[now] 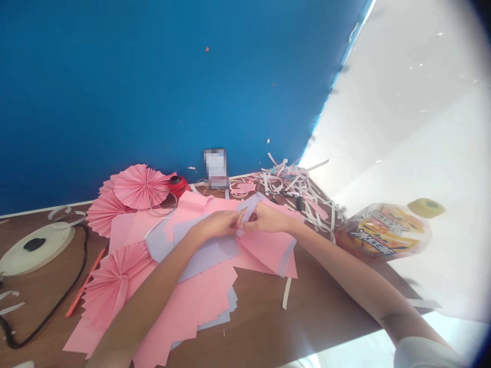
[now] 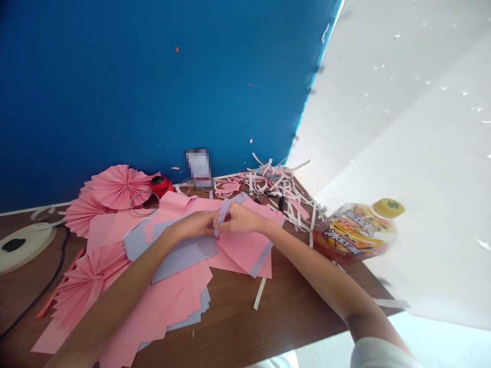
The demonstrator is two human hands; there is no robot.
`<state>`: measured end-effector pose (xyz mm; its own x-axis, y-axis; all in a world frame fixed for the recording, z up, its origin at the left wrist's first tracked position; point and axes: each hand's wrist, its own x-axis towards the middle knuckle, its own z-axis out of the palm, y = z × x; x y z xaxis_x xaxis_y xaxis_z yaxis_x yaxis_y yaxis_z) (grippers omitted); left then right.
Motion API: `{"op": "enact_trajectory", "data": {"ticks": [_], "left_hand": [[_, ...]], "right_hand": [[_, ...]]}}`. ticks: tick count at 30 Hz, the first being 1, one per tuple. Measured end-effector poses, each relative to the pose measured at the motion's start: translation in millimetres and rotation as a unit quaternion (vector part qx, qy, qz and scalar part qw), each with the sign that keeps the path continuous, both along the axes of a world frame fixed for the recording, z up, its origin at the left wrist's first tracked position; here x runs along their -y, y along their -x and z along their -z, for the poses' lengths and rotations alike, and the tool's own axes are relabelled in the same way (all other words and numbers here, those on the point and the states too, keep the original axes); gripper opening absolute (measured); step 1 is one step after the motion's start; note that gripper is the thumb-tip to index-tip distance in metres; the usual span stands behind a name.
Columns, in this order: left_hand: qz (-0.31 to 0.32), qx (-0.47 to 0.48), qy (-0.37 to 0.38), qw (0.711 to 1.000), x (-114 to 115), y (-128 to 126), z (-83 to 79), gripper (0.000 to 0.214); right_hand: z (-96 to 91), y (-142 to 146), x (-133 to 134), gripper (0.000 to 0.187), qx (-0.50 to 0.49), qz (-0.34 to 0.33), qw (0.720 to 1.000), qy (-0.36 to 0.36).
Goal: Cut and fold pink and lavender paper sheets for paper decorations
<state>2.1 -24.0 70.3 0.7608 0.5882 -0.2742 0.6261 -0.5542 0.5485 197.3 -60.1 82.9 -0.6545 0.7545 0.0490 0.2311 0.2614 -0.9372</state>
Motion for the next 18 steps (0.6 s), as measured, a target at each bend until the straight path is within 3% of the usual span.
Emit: {"op": "enact_trajectory", "data": {"ticks": [2, 9, 18], "left_hand": [[0.018, 0.043, -0.012, 0.999, -2, -1, 3.2, 0.022], [0.035, 0.184, 0.07, 0.98, -8, -4, 9.4, 0.03], [-0.001, 0.207, 0.091, 0.974, -15, -2, 19.3, 0.033]], "right_hand": [[-0.1, 0, 0, 0.015, -0.016, -0.01, 1.0, 0.019], [4.4, -1, -5, 0.022, -0.052, 0.02, 0.993, 0.105], [9.4, 0, -10, 0.027, -0.07, 0.043, 0.986, 0.144]]}}
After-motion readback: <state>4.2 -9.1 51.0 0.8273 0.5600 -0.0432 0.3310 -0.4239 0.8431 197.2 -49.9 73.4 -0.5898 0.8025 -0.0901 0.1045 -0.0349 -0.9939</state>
